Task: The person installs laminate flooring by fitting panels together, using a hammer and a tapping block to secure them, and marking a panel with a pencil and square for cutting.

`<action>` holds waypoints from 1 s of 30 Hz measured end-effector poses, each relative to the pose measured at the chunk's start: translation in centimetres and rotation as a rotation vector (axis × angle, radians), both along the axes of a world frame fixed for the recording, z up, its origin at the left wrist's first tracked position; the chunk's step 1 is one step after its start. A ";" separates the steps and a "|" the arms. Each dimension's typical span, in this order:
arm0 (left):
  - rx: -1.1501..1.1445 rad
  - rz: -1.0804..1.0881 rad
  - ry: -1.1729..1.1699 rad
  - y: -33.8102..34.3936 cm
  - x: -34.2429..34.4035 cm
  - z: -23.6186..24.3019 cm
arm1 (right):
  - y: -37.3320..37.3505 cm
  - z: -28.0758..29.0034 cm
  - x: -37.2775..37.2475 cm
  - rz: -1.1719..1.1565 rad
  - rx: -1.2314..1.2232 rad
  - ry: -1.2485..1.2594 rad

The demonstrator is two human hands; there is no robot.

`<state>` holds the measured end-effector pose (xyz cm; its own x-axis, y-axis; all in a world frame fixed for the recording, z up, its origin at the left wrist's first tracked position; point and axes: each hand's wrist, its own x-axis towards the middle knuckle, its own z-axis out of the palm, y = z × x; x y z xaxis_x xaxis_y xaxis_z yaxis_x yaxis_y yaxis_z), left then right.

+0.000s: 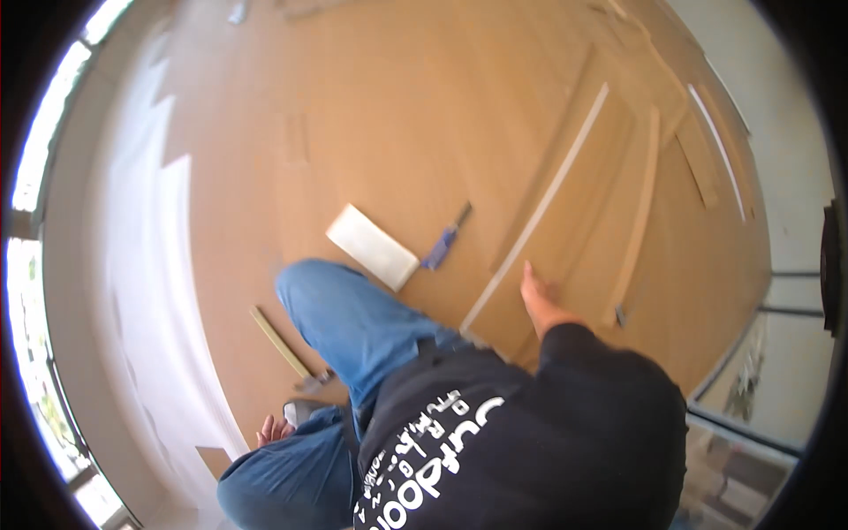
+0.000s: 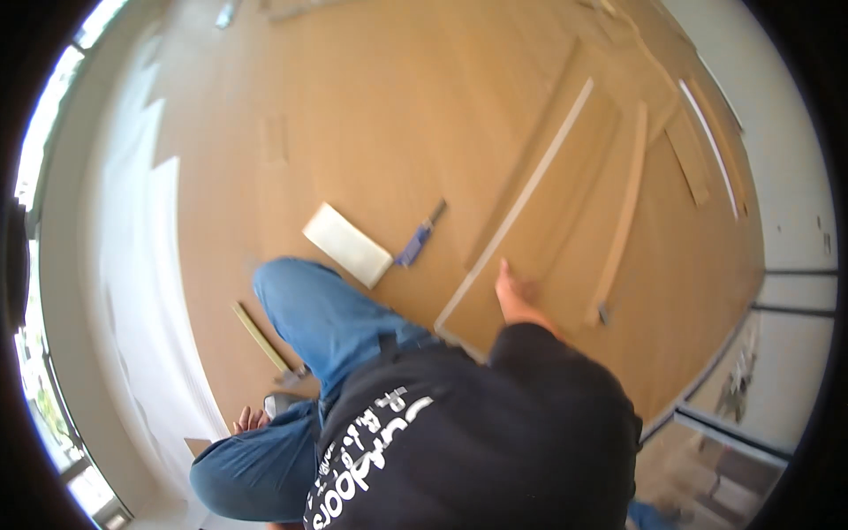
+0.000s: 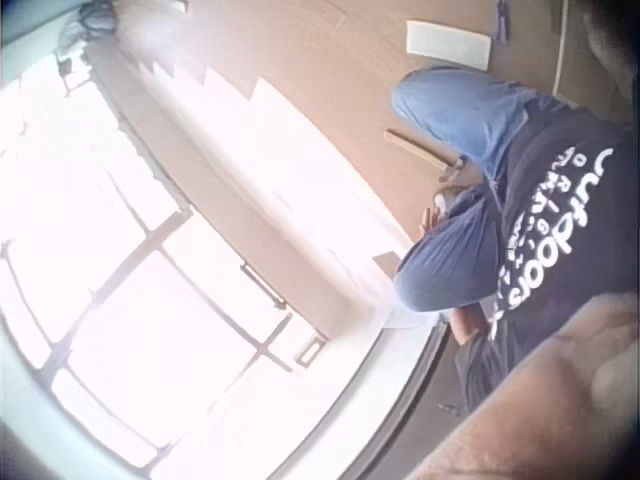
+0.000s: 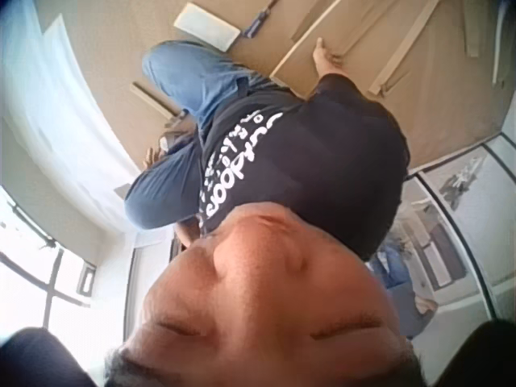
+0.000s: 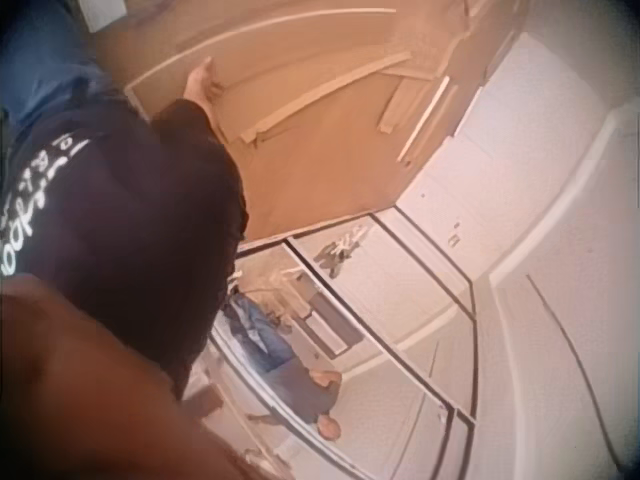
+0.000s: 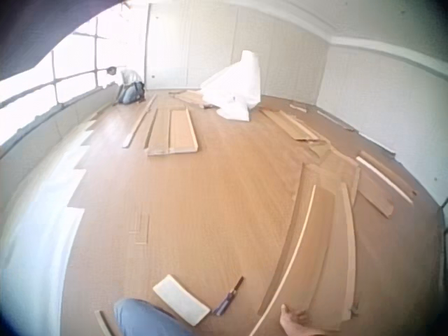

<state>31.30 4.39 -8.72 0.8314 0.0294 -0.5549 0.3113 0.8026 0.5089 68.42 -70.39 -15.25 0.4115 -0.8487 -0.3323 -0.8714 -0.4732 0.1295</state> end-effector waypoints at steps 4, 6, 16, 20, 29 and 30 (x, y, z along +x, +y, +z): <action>0.067 -0.036 -0.051 1.5 6.5 6.3 | 1.7 -1.7 0.8 -0.189 0.141 0.051; 0.190 0.037 0.109 2.3 5.6 9.2 | 4.8 -5.1 -0.4 -0.260 0.129 0.088; 0.532 -0.045 -0.121 -4.0 14.0 21.5 | 3.1 -1.1 -12.1 0.060 0.798 0.086; 0.577 -0.040 -0.106 -0.5 17.0 16.1 | 3.4 -3.0 -15.7 0.426 0.322 0.041; 1.930 0.618 -1.016 2.3 22.3 42.1 | -0.8 -5.4 -6.8 1.079 0.172 0.554; 2.066 0.545 -1.151 1.1 22.2 45.6 | 1.4 -4.8 -3.9 1.210 0.102 0.471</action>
